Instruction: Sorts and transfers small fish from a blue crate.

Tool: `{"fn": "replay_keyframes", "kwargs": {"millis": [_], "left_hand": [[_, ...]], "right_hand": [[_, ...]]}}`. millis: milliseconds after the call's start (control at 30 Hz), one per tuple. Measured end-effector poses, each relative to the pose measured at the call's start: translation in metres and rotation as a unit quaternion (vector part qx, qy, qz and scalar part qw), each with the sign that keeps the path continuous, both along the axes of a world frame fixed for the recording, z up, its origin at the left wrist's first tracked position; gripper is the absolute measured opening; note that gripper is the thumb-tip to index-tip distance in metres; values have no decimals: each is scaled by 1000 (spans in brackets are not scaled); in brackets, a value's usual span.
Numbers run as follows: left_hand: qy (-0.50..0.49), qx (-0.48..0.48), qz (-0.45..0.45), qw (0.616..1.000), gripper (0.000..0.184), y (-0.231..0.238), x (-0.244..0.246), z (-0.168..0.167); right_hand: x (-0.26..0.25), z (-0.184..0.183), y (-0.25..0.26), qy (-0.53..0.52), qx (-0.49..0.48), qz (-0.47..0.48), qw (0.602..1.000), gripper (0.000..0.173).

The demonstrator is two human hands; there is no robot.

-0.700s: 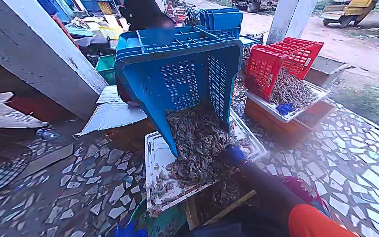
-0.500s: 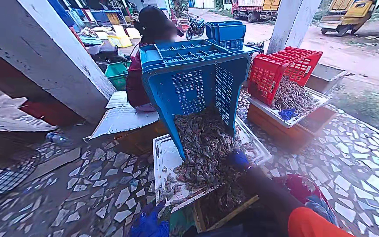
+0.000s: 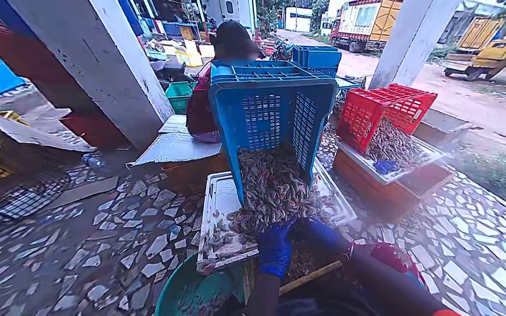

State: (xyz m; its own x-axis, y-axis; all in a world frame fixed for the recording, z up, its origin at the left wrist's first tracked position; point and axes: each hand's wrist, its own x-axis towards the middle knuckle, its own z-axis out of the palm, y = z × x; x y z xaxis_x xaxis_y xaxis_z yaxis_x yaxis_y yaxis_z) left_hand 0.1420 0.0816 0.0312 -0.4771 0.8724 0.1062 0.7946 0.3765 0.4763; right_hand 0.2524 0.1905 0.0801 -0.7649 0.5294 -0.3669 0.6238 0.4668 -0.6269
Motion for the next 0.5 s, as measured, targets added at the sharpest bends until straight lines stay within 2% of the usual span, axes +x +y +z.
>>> {"fn": "replay_keyframes", "kwargs": {"millis": [67,133,200,300,367,433,500], "left_hand": [[48,1,20,999,64,1,4,-11],[94,-54,26,994,61,2,9,-16],[80,-67,23,994,57,2,12,-19],[-49,-36,58,996,49,0,12,-11],[-154,-47,106,981,44,-3,9,-1],[-229,-47,161,959,44,-7,-1,-3],[-260,-16,199,945,43,-11,-13,-6]], "right_hand": [[5,-9,2,-1,1,15,1000,36],[11,-20,5,-5,12,35,999,34],[15,-24,6,-39,58,35,997,35],[21,-24,5,-35,113,28,993,32],[27,-30,0,-2,119,46,992,32],[31,-35,-4,39,99,32,994,32],[36,-35,-3,88,28,-27,995,28]]}}
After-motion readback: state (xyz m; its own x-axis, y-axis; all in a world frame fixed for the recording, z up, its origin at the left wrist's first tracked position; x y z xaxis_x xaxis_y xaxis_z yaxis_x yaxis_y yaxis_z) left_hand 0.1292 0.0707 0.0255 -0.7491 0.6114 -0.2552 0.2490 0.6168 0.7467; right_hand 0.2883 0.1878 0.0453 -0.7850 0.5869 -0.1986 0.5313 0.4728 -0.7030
